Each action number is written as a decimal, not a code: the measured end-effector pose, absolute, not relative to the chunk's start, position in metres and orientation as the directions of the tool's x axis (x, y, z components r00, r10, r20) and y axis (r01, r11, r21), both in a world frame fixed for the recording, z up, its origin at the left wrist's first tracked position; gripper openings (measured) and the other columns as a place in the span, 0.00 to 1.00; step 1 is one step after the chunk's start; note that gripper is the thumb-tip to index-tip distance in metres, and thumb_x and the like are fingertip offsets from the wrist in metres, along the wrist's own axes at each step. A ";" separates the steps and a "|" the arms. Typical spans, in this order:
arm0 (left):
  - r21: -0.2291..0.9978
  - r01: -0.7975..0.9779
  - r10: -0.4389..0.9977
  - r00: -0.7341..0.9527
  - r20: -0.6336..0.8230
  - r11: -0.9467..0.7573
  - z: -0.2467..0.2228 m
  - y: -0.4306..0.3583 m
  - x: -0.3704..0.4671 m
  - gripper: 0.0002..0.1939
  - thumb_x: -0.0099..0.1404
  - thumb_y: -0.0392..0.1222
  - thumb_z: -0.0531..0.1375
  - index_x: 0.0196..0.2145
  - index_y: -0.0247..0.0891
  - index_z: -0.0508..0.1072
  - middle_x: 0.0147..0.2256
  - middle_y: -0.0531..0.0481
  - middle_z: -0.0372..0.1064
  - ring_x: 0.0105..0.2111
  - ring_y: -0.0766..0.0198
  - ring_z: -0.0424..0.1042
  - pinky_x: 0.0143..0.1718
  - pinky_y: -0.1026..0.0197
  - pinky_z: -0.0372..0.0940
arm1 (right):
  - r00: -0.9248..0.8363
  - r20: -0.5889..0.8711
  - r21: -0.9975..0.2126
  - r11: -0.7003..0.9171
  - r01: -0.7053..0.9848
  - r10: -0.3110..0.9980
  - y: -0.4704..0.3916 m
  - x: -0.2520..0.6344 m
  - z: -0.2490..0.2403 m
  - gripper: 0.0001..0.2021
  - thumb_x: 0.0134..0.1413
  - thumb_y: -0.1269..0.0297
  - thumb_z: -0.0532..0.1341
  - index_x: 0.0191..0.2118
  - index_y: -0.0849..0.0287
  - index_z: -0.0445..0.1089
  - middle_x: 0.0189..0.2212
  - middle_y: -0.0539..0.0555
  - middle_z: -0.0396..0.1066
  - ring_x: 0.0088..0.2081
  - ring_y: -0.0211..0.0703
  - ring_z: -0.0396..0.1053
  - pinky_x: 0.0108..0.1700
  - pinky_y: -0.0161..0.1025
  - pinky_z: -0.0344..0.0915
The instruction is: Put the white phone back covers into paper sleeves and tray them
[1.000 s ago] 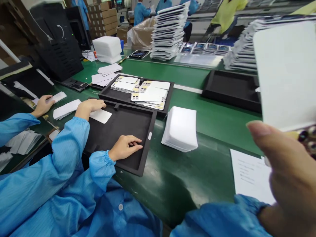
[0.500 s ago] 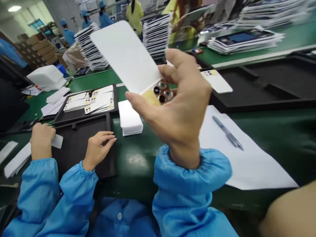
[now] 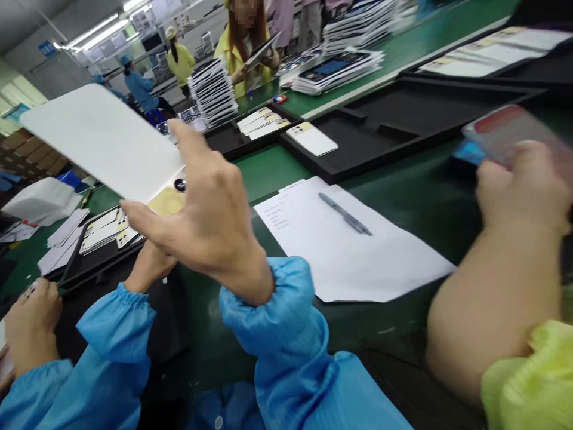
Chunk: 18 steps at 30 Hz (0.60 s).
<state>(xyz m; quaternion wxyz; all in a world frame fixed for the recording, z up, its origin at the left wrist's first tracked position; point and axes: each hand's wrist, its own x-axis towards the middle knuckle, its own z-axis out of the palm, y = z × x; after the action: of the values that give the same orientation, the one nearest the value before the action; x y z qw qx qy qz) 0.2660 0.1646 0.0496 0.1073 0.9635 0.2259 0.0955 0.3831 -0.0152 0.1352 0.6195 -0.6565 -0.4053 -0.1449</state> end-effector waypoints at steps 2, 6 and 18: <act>0.394 0.381 0.462 0.877 0.132 -0.836 0.049 0.175 0.269 0.08 0.57 0.43 0.63 0.23 0.39 0.76 0.20 0.50 0.72 0.27 0.60 0.72 0.29 0.64 0.65 | 0.632 0.672 -0.708 0.084 0.702 0.386 -0.014 0.382 0.137 0.35 0.48 0.53 0.68 0.59 0.62 0.58 0.54 0.57 0.69 0.53 0.50 0.68 0.52 0.48 0.70; 0.554 0.333 0.459 0.883 0.102 -0.763 0.057 0.187 0.272 0.08 0.54 0.43 0.64 0.21 0.39 0.76 0.14 0.54 0.66 0.22 0.64 0.68 0.25 0.66 0.61 | 0.584 0.706 -0.671 0.114 0.733 0.400 -0.009 0.382 0.136 0.34 0.52 0.52 0.64 0.60 0.62 0.57 0.52 0.57 0.68 0.51 0.51 0.70 0.49 0.48 0.72; 0.603 0.444 0.728 0.571 0.379 -0.663 0.081 0.164 0.243 0.06 0.52 0.41 0.67 0.23 0.37 0.76 0.22 0.54 0.73 0.23 0.68 0.68 0.28 0.66 0.63 | 0.596 0.705 -0.671 0.088 0.736 0.385 -0.006 0.381 0.126 0.35 0.45 0.52 0.68 0.58 0.61 0.62 0.48 0.59 0.73 0.47 0.55 0.72 0.44 0.49 0.72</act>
<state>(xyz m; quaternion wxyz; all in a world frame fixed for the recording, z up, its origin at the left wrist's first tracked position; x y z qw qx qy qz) 0.2432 0.1636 0.0806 0.2273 0.8566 0.3422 0.3122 0.3807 -0.0060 0.1258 0.6028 -0.6593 -0.4252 -0.1456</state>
